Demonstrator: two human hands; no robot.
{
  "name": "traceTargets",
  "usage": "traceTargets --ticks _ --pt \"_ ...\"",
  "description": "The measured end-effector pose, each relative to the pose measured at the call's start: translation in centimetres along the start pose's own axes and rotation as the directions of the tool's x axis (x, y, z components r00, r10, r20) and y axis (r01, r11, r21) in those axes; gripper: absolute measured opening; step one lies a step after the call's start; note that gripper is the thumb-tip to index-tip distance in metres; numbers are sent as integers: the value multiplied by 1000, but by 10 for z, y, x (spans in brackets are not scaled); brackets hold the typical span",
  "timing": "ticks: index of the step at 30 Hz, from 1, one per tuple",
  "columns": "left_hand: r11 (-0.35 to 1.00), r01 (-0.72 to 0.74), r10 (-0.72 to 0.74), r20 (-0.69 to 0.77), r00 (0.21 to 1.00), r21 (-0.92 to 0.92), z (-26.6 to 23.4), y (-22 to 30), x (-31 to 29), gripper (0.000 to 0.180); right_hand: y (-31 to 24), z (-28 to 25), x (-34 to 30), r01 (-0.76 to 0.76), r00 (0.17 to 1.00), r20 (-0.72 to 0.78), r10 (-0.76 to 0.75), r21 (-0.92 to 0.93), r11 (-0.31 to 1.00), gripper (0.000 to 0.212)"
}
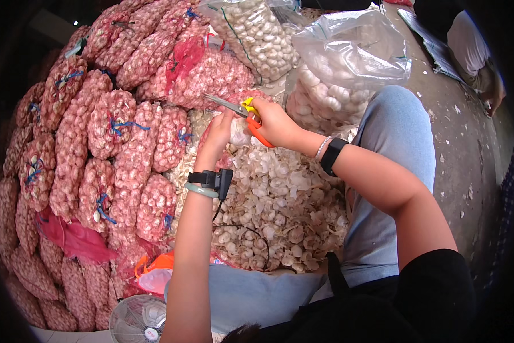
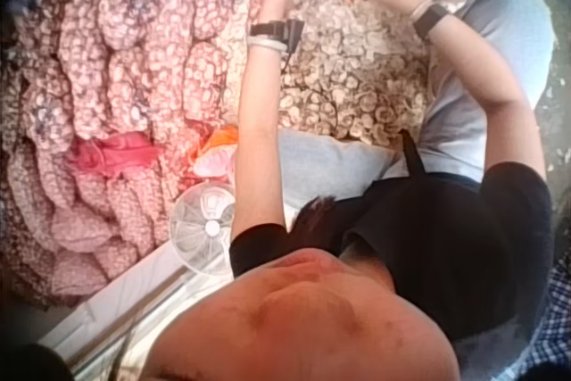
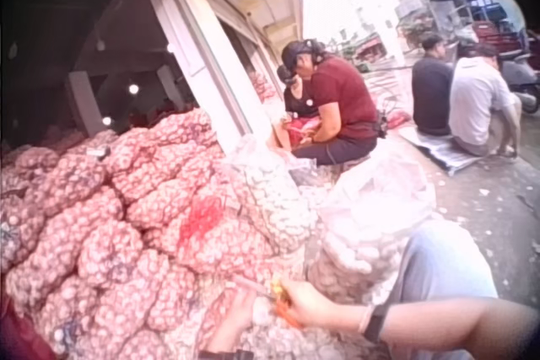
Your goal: The person picks up garlic bulbs one at a time and uses shears to trim the roots and stems before placing them into a plastic bag.
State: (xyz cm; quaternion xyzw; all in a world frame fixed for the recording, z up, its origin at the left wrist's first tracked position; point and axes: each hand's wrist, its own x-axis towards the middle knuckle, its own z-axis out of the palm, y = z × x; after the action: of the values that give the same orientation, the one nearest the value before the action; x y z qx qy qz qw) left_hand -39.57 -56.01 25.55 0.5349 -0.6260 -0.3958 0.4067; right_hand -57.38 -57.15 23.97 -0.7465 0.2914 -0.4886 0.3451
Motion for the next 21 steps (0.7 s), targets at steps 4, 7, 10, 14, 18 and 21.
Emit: traceTargets --ticks 4,7,10,14,18,21 --pt "994 104 -98 170 981 -30 -14 -8 1 56 -8 -1 0 -121 993 -5 121 -12 993 21" --pt "991 131 -117 252 961 -40 -21 -18 0 47 -12 0 3 -112 994 -1 112 -47 993 22" --pt "976 180 -133 326 936 -119 -13 -11 -6 35 -4 -2 -1 -134 990 -45 137 67 989 24" --pt "916 223 -148 235 961 -334 -11 -14 -8 50 2 2 3 -215 975 -13 223 214 953 27" --pt "907 235 -130 299 946 -351 -15 -13 -5 46 11 0 5 -253 965 22 260 314 915 27" --pt "900 222 -94 330 939 -375 -18 -13 -6 47 8 -1 8 -277 959 30 283 330 903 26"
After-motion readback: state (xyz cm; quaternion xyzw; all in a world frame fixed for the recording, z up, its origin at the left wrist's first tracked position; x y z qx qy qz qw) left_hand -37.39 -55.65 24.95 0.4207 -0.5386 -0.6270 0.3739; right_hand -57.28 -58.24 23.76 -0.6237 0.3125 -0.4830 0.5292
